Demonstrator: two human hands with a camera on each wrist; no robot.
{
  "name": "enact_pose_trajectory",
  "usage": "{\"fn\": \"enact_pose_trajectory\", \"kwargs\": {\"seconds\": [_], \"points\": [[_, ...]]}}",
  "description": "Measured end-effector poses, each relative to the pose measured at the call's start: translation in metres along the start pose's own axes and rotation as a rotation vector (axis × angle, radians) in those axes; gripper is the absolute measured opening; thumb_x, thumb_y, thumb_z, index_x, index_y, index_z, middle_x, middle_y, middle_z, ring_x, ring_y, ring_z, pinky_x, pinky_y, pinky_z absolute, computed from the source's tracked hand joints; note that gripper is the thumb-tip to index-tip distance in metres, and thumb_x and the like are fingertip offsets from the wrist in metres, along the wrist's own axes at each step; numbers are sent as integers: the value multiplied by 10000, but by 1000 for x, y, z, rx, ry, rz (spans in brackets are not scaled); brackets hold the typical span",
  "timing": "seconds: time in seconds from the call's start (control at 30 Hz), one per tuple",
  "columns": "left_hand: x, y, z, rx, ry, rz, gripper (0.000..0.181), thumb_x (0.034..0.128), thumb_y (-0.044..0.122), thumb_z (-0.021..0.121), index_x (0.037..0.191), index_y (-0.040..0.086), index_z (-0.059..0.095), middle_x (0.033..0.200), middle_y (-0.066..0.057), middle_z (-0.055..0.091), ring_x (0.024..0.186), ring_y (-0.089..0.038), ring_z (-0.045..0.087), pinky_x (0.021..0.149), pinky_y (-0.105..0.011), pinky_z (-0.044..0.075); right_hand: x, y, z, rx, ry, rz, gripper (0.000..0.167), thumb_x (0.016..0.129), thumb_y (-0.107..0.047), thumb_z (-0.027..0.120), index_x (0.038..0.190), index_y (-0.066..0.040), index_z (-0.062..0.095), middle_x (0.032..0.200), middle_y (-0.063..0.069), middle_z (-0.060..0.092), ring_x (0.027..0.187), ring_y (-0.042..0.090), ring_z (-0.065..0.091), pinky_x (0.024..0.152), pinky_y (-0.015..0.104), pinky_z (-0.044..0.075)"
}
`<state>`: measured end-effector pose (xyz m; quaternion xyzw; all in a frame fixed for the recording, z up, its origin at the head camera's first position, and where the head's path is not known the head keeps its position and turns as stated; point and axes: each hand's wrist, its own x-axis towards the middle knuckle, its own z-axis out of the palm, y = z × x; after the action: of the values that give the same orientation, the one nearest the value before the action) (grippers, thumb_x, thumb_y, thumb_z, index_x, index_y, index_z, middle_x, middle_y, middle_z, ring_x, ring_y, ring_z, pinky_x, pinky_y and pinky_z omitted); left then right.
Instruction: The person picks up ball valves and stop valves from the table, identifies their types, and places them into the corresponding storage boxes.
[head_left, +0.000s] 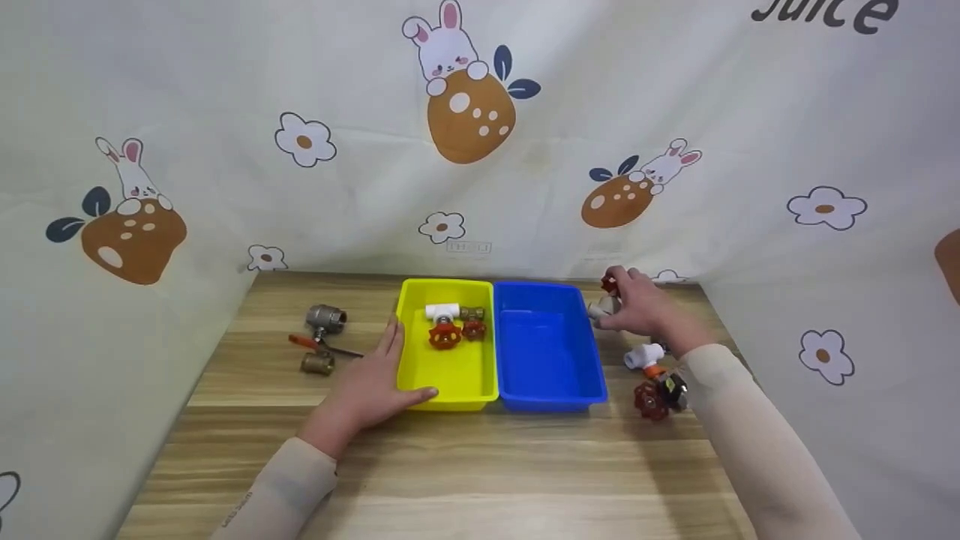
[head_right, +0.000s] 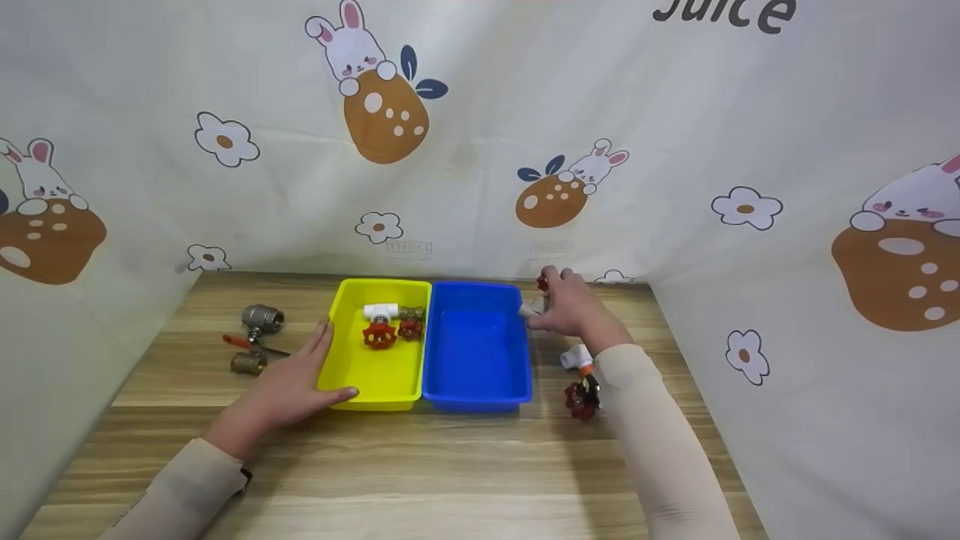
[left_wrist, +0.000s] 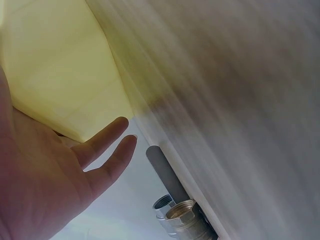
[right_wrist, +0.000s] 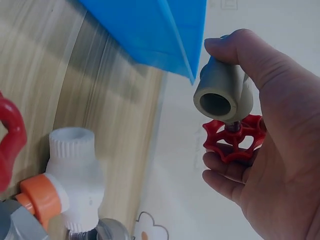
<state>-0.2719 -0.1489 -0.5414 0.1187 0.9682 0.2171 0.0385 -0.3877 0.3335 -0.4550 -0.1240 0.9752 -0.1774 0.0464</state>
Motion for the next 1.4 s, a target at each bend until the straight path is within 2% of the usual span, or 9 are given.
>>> {"fn": "enact_pose_trajectory", "kwargs": {"seconds": [0.23, 0.43, 0.63, 1.0, 1.13, 1.4], "points": [[0, -1, 1, 21, 9, 4, 1321, 891, 870, 658, 1785, 94, 70, 1854, -120, 63, 1290, -473, 662, 939, -592, 611, -2, -16, 2, -20, 23, -83, 957, 850, -480, 903, 1599, -113, 433, 1385, 206, 576, 1206, 382, 575, 990, 611, 594], [0, 0, 1, -3, 2, -2, 1312, 891, 860, 670, 1785, 93, 91, 1856, -113, 48, 1378, -501, 604, 1019, -640, 575, -5, -32, 2, -35, 20, -115, 939, 828, -465, 916, 1573, -140, 447, 1390, 162, 580, 1203, 343, 583, 995, 578, 605], [-1, 1, 0, -40, 2, 6, 1299, 899, 832, 689, 1780, 77, 105, 1855, -119, 55, 1380, -503, 602, 1040, -637, 568, -6, -39, 5, -59, 33, -185, 924, 833, -471, 901, 1556, -101, 460, 1341, 168, 580, 1171, 348, 571, 1002, 554, 580], [-3, 0, 1, -61, -8, 7, 1295, 910, 821, 690, 1780, 79, 82, 1854, -109, 0, 1483, -533, 498, 1142, -685, 481, -9, -56, 9, -54, -6, -184, 985, 833, -483, 923, 1613, -136, 432, 1404, 150, 574, 1207, 332, 590, 1007, 564, 612], [-2, 0, 1, -58, -3, 8, 1300, 906, 828, 688, 1781, 81, 82, 1854, -106, 0, 1473, -521, 514, 1130, -672, 498, -9, -62, 11, -58, -15, -186, 1015, 836, -501, 920, 1644, -153, 413, 1426, 148, 563, 1226, 331, 590, 990, 576, 622], [-2, -1, 0, -42, -6, 0, 1301, 903, 842, 678, 1783, 93, 82, 1855, -104, 4, 1470, -518, 519, 1115, -665, 513, -8, -78, 15, -63, -3, -253, 980, 838, -508, 907, 1623, -163, 434, 1387, 135, 570, 1213, 313, 565, 1002, 541, 604]]}}
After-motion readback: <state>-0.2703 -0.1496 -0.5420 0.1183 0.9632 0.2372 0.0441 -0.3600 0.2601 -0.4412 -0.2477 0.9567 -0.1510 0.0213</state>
